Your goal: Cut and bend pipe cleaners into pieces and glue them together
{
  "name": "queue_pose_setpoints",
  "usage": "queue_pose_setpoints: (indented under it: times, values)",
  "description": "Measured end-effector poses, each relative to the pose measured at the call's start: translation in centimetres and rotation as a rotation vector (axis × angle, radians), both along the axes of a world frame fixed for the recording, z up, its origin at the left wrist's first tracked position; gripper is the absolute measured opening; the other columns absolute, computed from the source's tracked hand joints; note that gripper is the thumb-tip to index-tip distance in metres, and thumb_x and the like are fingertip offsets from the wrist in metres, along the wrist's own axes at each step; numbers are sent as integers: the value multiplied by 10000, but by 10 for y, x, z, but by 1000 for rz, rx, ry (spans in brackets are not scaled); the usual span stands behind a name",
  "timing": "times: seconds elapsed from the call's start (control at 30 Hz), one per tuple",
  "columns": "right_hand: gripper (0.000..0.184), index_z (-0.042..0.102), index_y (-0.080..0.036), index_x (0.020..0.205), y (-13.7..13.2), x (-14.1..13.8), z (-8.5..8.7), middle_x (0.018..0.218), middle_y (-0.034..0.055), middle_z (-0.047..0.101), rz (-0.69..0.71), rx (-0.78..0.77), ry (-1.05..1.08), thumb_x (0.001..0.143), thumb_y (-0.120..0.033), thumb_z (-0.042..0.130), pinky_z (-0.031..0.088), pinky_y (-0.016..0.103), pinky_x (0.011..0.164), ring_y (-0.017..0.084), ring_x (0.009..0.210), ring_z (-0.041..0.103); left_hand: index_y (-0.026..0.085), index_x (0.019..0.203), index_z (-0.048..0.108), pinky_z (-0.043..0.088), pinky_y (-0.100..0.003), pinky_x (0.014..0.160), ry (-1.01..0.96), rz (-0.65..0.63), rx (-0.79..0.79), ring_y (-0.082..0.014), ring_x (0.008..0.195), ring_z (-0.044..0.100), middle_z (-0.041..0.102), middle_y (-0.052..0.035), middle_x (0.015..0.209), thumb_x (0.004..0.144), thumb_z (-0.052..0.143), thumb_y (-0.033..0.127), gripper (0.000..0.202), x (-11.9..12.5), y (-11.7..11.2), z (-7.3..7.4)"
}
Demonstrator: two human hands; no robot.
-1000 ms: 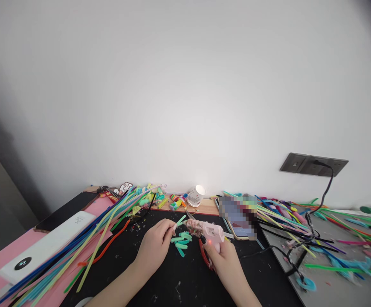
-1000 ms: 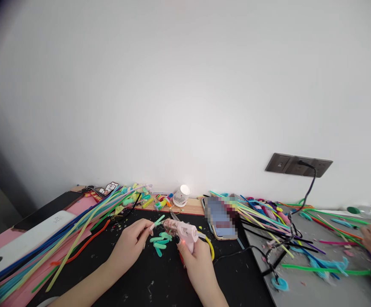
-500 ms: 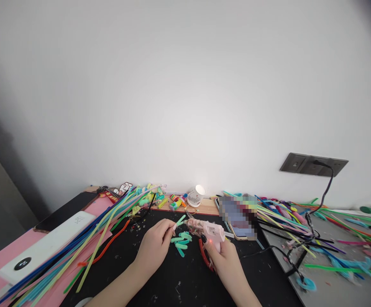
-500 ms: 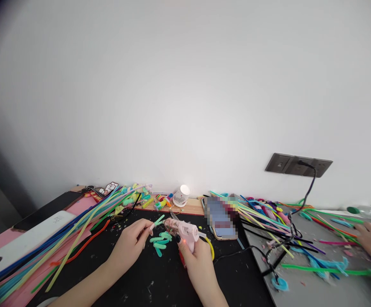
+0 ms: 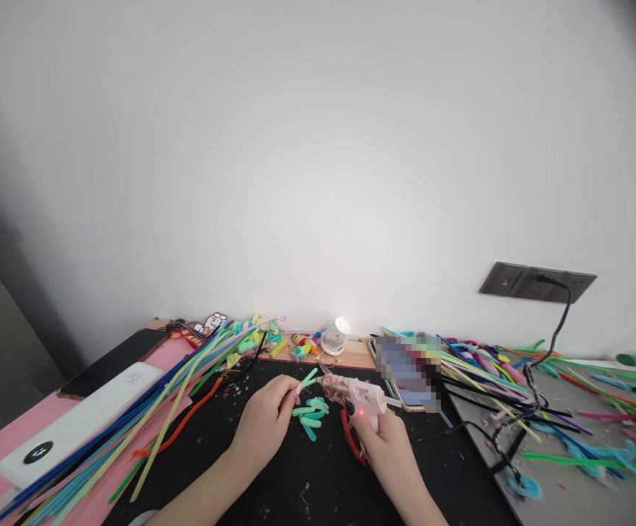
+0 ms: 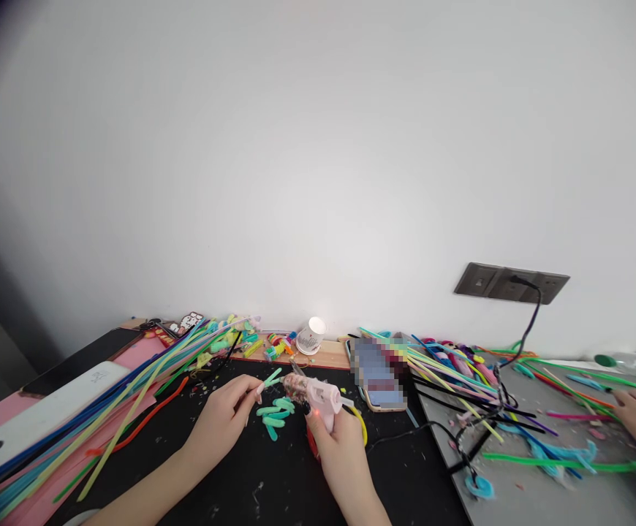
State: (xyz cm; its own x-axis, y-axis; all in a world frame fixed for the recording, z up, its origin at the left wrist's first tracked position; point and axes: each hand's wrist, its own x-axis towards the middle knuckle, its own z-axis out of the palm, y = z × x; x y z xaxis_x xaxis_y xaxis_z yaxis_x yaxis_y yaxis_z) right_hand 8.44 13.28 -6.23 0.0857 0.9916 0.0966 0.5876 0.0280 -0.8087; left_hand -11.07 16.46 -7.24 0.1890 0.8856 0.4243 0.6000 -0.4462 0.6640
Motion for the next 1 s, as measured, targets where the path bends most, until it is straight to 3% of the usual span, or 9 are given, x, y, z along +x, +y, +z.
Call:
queue_pose_setpoints:
  times: [0.43,0.73,0.9,1.0]
  values:
    - [325,542,-122,620,-1,0,3,427,-5,475,-44,42,-77,770,-386,427,328,192,394,124,420,458,197,700,471,335,-223,552,4,1,-14,-138,589,474,474,16,651,866,310,216,232,0,-1,1]
    - [393,541,-132,599,2,1,-2,432,16,504,-116,59,-127,782,-456,416,352,217,429,151,444,485,199,685,467,345,-220,554,0,24,13,-142,587,478,487,10,647,856,299,206,240,-1,1,-1]
    - [372,606,-102,675,0,1,3,522,51,586,-60,107,-92,779,-419,441,383,221,451,175,507,538,197,685,471,344,-216,542,0,30,6,-140,580,483,490,12,641,855,309,220,237,-1,2,-1]
    - [341,653,-89,778,-2,0,6,685,91,659,-25,175,-51,770,-378,472,439,234,556,210,650,595,196,695,482,351,-222,558,-5,36,10,-140,584,483,498,12,645,854,312,223,235,-1,2,-2]
